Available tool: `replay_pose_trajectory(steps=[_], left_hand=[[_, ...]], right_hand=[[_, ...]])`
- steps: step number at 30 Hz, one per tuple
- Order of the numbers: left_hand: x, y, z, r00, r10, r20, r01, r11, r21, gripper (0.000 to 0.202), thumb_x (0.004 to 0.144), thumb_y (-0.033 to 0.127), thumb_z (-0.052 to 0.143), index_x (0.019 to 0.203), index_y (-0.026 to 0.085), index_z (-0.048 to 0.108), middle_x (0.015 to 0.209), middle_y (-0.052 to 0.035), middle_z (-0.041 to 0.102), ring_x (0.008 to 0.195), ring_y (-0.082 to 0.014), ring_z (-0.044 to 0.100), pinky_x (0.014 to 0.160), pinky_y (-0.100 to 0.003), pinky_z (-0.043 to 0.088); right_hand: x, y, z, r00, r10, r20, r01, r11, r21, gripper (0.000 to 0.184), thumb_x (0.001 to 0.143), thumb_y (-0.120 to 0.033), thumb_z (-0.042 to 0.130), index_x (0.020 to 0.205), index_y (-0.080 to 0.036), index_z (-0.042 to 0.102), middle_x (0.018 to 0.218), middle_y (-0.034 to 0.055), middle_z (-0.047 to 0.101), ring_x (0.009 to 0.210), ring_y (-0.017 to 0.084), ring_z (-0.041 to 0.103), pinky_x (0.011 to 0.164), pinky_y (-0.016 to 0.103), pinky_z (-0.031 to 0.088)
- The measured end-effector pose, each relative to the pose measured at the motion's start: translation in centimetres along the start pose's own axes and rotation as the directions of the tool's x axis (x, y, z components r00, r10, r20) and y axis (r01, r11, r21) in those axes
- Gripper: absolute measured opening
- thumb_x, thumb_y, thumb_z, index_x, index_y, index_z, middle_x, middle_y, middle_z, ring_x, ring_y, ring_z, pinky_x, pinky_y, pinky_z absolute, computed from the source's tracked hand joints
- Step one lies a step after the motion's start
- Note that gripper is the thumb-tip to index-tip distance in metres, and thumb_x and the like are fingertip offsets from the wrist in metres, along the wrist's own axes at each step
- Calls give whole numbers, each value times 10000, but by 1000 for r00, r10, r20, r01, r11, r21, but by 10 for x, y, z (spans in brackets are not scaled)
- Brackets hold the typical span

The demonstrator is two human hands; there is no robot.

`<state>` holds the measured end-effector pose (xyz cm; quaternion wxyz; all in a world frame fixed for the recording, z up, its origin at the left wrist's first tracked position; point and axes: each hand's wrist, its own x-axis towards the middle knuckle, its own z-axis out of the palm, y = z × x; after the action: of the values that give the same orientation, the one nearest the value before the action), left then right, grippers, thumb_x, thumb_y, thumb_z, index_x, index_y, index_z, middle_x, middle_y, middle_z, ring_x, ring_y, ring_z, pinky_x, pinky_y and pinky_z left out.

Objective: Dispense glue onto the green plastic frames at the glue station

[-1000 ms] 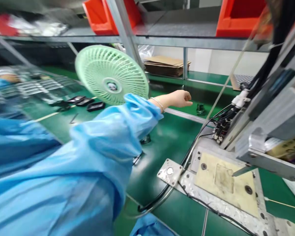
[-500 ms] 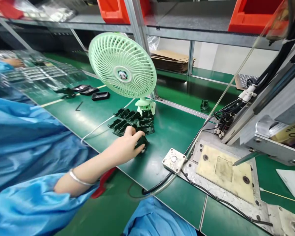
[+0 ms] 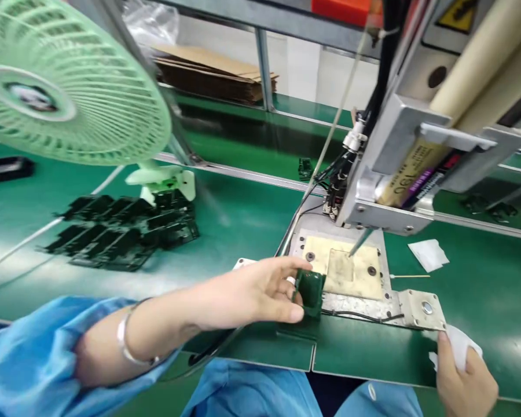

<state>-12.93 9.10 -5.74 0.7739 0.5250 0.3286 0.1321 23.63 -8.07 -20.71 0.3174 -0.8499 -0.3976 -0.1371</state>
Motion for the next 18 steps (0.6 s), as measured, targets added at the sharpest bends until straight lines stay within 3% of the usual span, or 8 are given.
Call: replay_pose_trajectory(steps=[2,5,8,12,15,18], left_hand=[[23,-5,15,998,-57,16,58,998,-39,724,651,330,902,1209,79,514,913,-68,597,836,-163,571,764,-216,483],[54,-5,23,999,-48,3,48,992,-119,631,569,344,955,1041,85,625,969,-104,628,935,-218,613,851,-257,512],[75,1,17,999,-18,-29,15,995,-96,601,567,362,960,1001,89,646,987,-129,636,994,-264,619,893,-315,527],[96,-2,1,989,101,-107,-99,995,29,674,553,349,948,1067,107,584,1011,-117,617,927,-224,612,885,-333,516],[110,-16,-7,970,216,-114,-193,965,179,785,544,363,914,1153,127,479,915,-68,587,808,-195,577,802,-341,500],[114,-26,-4,941,322,-108,-267,897,353,804,591,405,847,1217,124,429,873,-67,567,789,-227,557,793,-397,485]], right_hand=[[1,-6,-1,999,-35,-20,36,998,44,595,857,-684,466,541,-188,564,513,52,546,490,203,550,479,297,402],[2,-15,-4,993,-111,-50,115,988,105,638,893,-683,460,503,-184,539,480,34,526,441,167,520,460,269,383],[2,-21,-4,983,-170,-70,177,977,116,649,925,-675,439,536,-174,573,499,36,555,443,162,531,465,263,386],[2,-20,-1,968,-218,-125,230,969,87,657,941,-668,430,516,-179,542,473,28,527,415,150,511,446,264,370],[1,-9,-3,979,-163,-123,170,984,46,705,900,-751,399,480,-194,498,466,39,503,421,159,503,430,284,363],[-1,-3,-1,999,-14,-37,17,996,90,637,846,-788,454,527,-242,528,479,52,463,444,201,483,411,332,349]])
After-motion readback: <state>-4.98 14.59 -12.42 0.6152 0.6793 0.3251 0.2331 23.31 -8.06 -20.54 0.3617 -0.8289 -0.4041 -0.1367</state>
